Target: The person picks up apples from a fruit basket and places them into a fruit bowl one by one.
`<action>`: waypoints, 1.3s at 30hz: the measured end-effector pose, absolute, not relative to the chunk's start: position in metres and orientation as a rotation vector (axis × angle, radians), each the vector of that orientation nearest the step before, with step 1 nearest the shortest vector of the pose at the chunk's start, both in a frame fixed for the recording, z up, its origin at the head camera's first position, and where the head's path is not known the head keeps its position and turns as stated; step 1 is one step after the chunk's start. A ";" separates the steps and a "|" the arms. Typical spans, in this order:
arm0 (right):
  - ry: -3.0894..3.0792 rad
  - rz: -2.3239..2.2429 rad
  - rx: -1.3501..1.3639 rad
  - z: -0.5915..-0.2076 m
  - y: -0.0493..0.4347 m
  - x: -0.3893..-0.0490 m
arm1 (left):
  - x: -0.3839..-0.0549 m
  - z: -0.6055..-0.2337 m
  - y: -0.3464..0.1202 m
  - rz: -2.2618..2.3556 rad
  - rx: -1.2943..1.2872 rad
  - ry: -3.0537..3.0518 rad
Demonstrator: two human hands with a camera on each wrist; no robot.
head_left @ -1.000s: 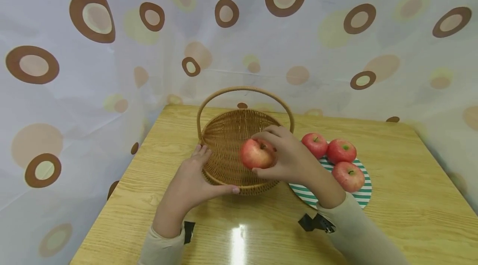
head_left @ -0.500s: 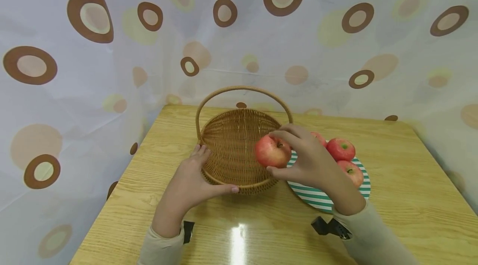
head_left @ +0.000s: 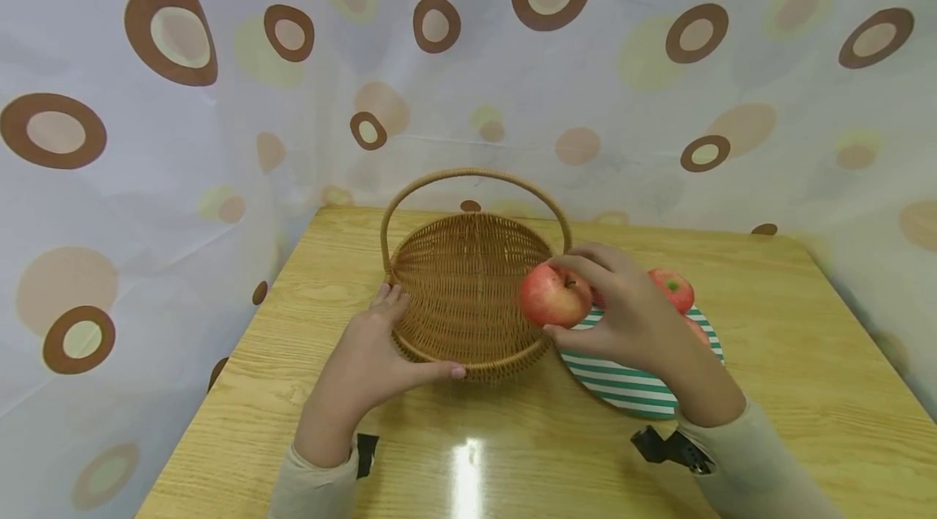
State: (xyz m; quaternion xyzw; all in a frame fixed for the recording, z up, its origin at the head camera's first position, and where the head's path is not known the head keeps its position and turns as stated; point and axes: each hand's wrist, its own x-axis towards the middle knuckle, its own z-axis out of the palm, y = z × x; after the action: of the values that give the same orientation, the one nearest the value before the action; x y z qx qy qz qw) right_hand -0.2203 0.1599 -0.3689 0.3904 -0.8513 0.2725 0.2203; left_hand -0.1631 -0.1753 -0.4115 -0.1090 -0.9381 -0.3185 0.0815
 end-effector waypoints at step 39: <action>-2.586 0.637 0.864 -0.417 0.227 -0.232 | -0.165 -0.413 -0.176 -0.960 -0.311 -2.830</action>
State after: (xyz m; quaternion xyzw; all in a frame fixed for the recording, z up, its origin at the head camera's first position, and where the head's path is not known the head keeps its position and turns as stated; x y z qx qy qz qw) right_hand -0.2323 0.2273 -0.4169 0.3040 -0.9101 0.2243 0.1701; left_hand -0.1647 -0.1764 -0.4126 -0.1032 -0.9397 -0.3188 0.0687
